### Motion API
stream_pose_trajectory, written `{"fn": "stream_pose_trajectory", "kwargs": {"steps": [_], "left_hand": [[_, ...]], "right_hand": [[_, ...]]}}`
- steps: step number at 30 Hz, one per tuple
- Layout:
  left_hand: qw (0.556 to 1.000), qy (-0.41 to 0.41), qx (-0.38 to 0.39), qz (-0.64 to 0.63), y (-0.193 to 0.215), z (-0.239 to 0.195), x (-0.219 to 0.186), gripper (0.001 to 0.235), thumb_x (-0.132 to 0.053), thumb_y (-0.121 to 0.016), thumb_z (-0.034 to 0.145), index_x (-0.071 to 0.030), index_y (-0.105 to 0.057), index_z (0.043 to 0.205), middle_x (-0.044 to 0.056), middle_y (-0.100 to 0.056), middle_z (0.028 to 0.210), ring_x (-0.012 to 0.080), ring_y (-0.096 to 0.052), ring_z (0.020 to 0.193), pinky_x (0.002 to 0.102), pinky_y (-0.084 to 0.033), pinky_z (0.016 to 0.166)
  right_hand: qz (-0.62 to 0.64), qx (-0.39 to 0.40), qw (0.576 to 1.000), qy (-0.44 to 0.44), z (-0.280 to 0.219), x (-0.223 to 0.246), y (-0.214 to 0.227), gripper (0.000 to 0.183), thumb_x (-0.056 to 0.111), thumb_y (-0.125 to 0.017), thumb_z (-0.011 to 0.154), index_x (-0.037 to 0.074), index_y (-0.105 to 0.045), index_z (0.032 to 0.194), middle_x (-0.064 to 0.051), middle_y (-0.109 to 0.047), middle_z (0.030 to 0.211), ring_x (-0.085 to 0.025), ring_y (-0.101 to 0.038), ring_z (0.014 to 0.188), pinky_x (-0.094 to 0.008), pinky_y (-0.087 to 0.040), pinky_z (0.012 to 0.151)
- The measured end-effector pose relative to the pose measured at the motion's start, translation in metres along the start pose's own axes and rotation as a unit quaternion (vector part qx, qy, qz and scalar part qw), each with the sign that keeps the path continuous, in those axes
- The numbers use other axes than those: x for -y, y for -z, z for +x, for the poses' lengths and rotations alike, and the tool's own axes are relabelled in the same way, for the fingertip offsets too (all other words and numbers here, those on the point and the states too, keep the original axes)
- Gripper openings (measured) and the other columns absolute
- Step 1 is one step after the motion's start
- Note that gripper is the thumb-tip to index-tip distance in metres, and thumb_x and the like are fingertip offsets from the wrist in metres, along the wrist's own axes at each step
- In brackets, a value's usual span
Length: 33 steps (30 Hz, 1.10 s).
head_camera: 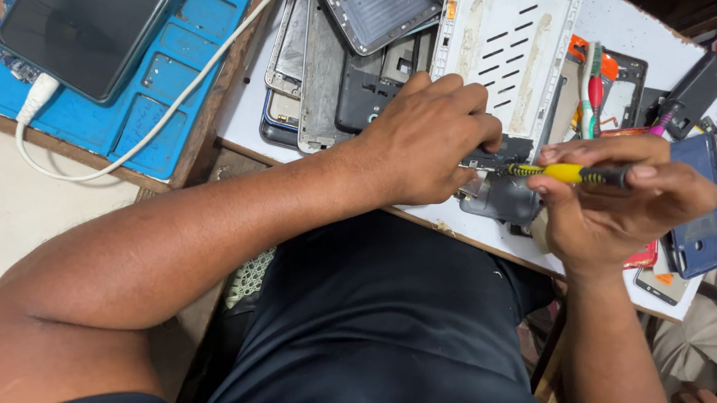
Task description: The person uses a screwdriver to unscrew and remove a small black component from the back of a white smartphone chassis. They hold the phone steady with one hand while manipulating the tool with the other, working over a cluttered repair bench.
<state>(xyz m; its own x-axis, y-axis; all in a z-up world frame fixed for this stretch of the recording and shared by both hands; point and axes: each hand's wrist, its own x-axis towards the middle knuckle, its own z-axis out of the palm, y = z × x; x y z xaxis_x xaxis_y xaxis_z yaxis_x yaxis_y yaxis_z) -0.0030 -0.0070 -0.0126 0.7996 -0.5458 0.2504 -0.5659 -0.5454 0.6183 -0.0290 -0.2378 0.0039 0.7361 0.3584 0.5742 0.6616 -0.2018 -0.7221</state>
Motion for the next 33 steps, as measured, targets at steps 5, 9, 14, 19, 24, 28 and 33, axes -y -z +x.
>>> {"fn": "stream_pose_trajectory", "kwargs": {"steps": [5,9,14,19,24,28,33], "left_hand": [[1.0,0.009,0.008,0.007,0.004,0.001,-0.001,0.036,-0.033,-0.085,0.075,-0.016,-0.074,0.104,0.006,-0.061,0.104,0.0274,-0.057,0.11,0.046,-0.04,0.093],[1.0,0.0,-0.002,-0.001,0.003,0.0,-0.002,0.034,-0.03,-0.085,0.075,-0.015,-0.074,0.104,0.006,-0.061,0.104,0.0278,-0.057,0.109,0.046,-0.041,0.093],[1.0,0.004,0.001,0.006,0.003,0.0,-0.003,0.037,-0.032,-0.086,0.073,-0.016,-0.074,0.103,0.006,-0.061,0.103,0.0274,-0.057,0.109,0.046,-0.04,0.092],[1.0,0.002,0.004,0.002,0.003,0.001,-0.002,0.035,-0.032,-0.085,0.076,-0.015,-0.074,0.104,0.006,-0.061,0.105,0.027,-0.057,0.109,0.045,-0.04,0.095],[1.0,0.002,0.004,0.006,0.003,0.0,-0.002,0.035,-0.032,-0.085,0.075,-0.015,-0.073,0.104,0.006,-0.061,0.104,0.0275,-0.057,0.109,0.046,-0.04,0.093],[1.0,0.004,0.001,-0.002,0.002,0.0,-0.001,0.033,-0.03,-0.084,0.075,-0.015,-0.073,0.103,0.006,-0.061,0.104,0.0267,-0.057,0.108,0.045,-0.04,0.094],[1.0,-0.006,-0.016,-0.005,0.002,-0.002,-0.002,0.031,-0.031,-0.083,0.076,-0.017,-0.074,0.102,0.005,-0.061,0.103,0.0264,-0.057,0.108,0.045,-0.041,0.092]], "right_hand": [[-0.029,0.071,0.997,0.02,0.012,0.007,-0.005,0.061,-0.016,-0.061,0.085,0.016,-0.026,0.122,-0.031,-0.053,0.131,-0.035,-0.058,0.126,-0.05,-0.057,0.096],[0.005,-0.002,0.999,0.053,0.012,0.006,-0.007,0.062,-0.017,-0.067,0.093,0.018,-0.03,0.128,-0.012,-0.063,0.121,-0.018,-0.068,0.113,-0.034,-0.066,0.086],[0.01,0.026,0.999,0.019,0.005,0.002,-0.012,0.059,-0.01,-0.067,0.092,0.018,-0.025,0.124,-0.027,-0.054,0.131,-0.033,-0.062,0.123,-0.048,-0.061,0.097],[0.077,-0.045,0.995,-0.044,-0.008,-0.007,-0.001,0.055,-0.006,-0.07,0.099,0.022,-0.032,0.128,-0.015,-0.065,0.115,-0.024,-0.072,0.102,-0.047,-0.068,0.091],[0.053,-0.032,0.997,-0.049,-0.02,-0.018,0.005,0.057,-0.004,-0.072,0.103,0.022,-0.03,0.132,-0.013,-0.061,0.114,-0.021,-0.07,0.102,-0.044,-0.07,0.093],[0.054,-0.086,0.994,-0.045,-0.026,-0.025,0.01,0.06,-0.004,-0.079,0.104,0.022,-0.031,0.131,-0.01,-0.061,0.11,-0.017,-0.067,0.1,-0.037,-0.067,0.091],[0.08,-0.107,0.989,-0.07,-0.032,-0.029,0.019,0.062,-0.006,-0.081,0.112,0.023,-0.03,0.134,-0.007,-0.061,0.112,-0.015,-0.067,0.103,-0.03,-0.061,0.102]]}}
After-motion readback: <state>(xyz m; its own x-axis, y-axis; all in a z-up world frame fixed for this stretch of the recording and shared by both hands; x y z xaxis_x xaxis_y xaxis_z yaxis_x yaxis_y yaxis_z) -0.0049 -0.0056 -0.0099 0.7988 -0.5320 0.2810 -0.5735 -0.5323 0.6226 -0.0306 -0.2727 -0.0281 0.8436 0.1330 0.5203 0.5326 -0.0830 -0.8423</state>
